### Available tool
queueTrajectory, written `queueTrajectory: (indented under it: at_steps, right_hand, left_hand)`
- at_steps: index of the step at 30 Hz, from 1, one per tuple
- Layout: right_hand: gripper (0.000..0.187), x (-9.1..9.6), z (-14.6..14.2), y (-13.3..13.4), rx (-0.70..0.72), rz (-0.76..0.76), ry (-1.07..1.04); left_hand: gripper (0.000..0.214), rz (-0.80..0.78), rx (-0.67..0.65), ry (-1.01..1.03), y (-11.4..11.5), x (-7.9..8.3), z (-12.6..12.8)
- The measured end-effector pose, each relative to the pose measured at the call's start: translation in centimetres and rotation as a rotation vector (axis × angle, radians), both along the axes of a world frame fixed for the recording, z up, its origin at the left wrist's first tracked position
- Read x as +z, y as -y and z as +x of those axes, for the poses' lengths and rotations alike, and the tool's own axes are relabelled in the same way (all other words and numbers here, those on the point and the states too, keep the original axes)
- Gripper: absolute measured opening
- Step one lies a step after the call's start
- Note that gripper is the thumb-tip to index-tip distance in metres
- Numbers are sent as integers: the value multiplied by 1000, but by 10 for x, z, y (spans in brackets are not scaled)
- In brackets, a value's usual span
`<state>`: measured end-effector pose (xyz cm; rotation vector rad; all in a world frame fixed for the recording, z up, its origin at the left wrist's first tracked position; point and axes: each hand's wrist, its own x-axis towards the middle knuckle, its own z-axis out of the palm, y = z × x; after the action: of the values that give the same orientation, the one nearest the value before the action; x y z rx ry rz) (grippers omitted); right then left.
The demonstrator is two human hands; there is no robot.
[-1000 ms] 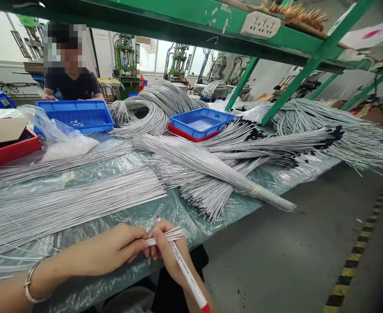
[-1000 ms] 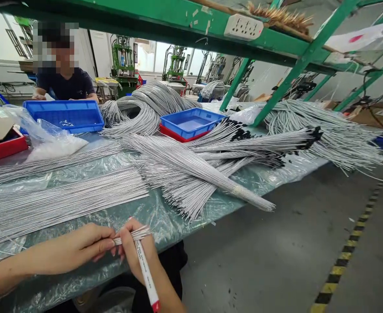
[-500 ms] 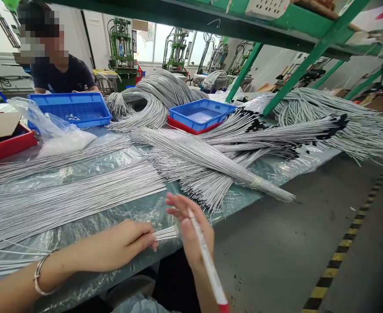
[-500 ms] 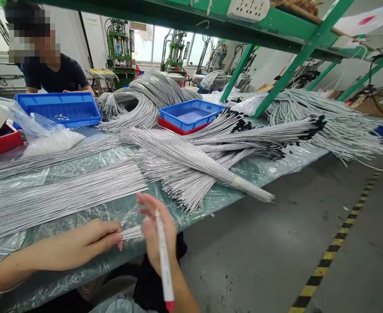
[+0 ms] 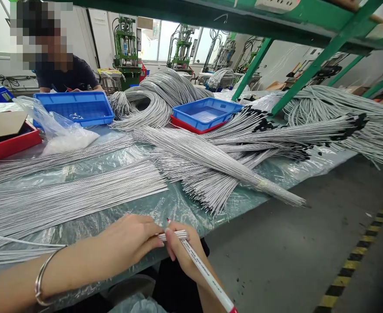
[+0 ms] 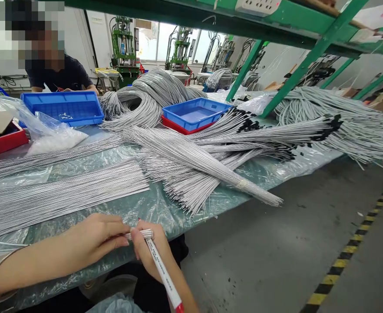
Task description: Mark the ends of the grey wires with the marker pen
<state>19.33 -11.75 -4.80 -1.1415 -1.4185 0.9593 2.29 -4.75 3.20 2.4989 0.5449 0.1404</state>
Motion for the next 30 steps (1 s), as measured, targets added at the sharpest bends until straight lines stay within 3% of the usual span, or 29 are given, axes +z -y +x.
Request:
queueTrajectory:
  at_steps: [3,6,9,16,23,27,30]
  right_hand:
    - [50,0,3,-3,-16,-11,-25]
    - [48,0,9,-6,19,8,-51]
    - [48,0,15,-6,39,69,-97]
    - [50,3,16,-3,44,38,-69]
    - [51,4,12,-6,7,13,-7]
    - [53,2,15,-6,25,29,65]
    - [57,-7,20,-7,17,27,155]
  left_hand:
    - [34,179,11,-26,5,-10,1]
    - [35,224,-8,-86,7,-8,5]
    - [34,85,-1,-29,4,4,7]
    - [29,-536,98,-151,-14,19,11]
    - [30,-535,169,-172,-11,13,13]
    - [27,-686,208,-104,-15,3,16]
    - [22,-705,191,-48,-20,-6,17]
